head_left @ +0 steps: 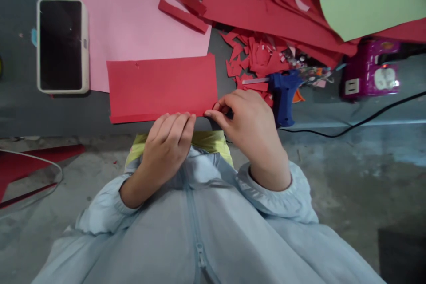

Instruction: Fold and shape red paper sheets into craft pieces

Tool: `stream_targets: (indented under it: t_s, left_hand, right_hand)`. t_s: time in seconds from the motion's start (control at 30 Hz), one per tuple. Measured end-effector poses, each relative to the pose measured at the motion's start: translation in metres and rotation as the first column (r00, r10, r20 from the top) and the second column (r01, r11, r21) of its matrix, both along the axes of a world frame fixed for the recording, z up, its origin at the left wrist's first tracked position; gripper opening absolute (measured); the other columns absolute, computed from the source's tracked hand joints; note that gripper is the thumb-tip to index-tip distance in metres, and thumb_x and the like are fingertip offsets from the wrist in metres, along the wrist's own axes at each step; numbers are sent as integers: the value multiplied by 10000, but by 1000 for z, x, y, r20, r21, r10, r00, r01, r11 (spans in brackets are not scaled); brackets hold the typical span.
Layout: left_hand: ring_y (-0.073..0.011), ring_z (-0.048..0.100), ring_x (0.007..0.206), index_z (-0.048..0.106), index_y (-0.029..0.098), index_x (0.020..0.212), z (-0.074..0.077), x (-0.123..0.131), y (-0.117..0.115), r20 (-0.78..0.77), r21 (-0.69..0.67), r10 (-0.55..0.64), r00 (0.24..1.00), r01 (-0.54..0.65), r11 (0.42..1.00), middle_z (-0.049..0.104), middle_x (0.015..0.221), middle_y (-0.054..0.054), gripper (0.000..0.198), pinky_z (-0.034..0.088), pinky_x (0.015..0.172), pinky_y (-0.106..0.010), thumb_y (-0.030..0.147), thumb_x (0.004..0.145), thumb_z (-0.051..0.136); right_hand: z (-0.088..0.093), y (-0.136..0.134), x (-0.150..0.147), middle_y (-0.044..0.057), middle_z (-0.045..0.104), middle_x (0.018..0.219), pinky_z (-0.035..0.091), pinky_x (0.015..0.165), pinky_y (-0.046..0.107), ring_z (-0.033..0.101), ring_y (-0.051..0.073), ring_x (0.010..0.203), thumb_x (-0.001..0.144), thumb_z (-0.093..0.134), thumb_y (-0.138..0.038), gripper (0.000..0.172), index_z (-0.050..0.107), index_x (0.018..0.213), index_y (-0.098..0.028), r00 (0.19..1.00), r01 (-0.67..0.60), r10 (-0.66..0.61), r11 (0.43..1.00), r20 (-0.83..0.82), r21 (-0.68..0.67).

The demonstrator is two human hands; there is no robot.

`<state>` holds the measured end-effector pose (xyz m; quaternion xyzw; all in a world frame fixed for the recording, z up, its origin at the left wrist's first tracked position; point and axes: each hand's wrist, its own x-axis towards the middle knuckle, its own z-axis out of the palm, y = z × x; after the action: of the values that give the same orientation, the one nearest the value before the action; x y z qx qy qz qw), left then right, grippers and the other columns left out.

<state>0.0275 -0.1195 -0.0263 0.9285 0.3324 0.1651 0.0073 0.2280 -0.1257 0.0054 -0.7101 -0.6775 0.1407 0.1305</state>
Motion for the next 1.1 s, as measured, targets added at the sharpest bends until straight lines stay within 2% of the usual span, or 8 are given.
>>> stream_targets:
  t_s: [0.23,0.6,0.77,0.93,1.1]
  left_hand:
    - [-240,590,1226,473,115,1435,-13,1,-7,73,59,51,996,-55,997,646,1254,-149,499,417,1134,-375,146,940,521]
    - [-233,612,1232,450,77,1447,-10,4,-12,-25,99,108,994,-105,990,671,1261,-164,510,403,1147,-347,166,949,521]
    - [-234,652,1174,523,60,1374,-8,8,-14,-55,176,135,989,-123,977,704,1197,-154,446,433,1118,-341,163,940,526]
    - [-234,630,1229,448,99,1450,-9,11,-18,-70,107,156,985,-148,983,687,1254,-153,486,444,1116,-352,188,973,466]
    - [-251,634,1228,434,119,1461,-9,13,-20,-37,41,172,984,-170,985,687,1251,-158,504,456,1103,-359,210,970,505]
  right_hand:
    - [0,11,-6,82,649,839,410,779,360,564,252,850,931,599,-293,171,650,794,-204,996,-73,72,997,-53,-13]
    - [4,16,-11,105,651,819,377,715,354,569,250,803,933,562,-271,194,663,797,-177,997,-65,68,994,31,-87]
    - [6,18,-13,109,657,828,377,713,353,580,247,800,938,561,-268,203,675,808,-162,995,-56,65,991,71,-120]
    - [7,19,-14,113,660,834,379,709,353,588,253,810,936,564,-271,200,681,820,-158,993,-55,68,989,93,-136]
    - [5,20,-14,110,665,829,381,681,346,593,249,794,930,567,-273,201,688,818,-159,991,-60,75,989,111,-133]
